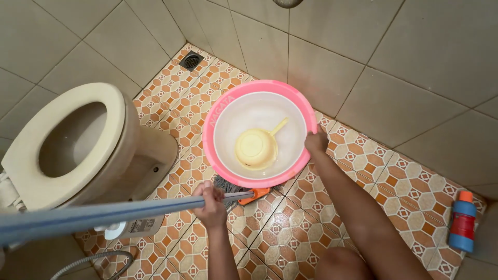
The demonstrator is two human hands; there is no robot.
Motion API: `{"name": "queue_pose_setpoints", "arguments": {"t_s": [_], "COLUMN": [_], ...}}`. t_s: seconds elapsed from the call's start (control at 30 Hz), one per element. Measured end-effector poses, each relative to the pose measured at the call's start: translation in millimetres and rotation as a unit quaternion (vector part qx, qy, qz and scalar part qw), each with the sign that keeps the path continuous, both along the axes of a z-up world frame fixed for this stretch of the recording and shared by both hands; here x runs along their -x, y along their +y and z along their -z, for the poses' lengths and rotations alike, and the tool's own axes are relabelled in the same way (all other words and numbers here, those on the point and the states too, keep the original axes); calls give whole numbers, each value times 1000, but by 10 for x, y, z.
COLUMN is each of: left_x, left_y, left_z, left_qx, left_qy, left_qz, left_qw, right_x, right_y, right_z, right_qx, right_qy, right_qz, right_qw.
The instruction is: The recorder uses a mop and a scrub brush to clean the tiled floor of a bathroom, moving around the toilet and shower area.
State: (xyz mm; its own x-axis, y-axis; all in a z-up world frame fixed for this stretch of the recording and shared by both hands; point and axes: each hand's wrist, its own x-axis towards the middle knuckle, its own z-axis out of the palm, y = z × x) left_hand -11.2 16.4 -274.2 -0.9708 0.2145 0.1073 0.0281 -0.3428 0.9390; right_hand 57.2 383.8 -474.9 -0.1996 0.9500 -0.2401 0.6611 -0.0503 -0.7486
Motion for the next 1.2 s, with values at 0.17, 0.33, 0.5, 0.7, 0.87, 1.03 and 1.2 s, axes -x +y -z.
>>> {"name": "queue_pose_setpoints", "arguments": {"t_s": [0.17,0.33,0.5,0.7,0.87,1.03,1.2], "left_x": [-234,-482,-551,-626,-731,-798,-948], "left_y": [-102,-238,-349,-614,-767,-695,-149], "left_z": [-532,-783,-803,-835,-966,-884,-682], "left_qx": [55,83,72,72,38,23,-27], "left_qy": [53,62,102,81,67,15,-46], "left_qz": [-79,-135,-113,-158,-162,-149,-5], "left_qw": [994,985,986,981,984,988,999], "right_x": [162,87,-62,98,191,264,110], "right_y": [88,58,-246,-256,-374,-367,-321], "right_z": [-2,-82,-444,237,-125,228,203], "right_qx": [16,29,194,114,136,130,282], "right_qy": [-3,-1,64,83,64,69,156], "right_qz": [-6,-38,-24,5,16,2,-41], "right_qw": [1000,999,979,990,988,989,946]}}
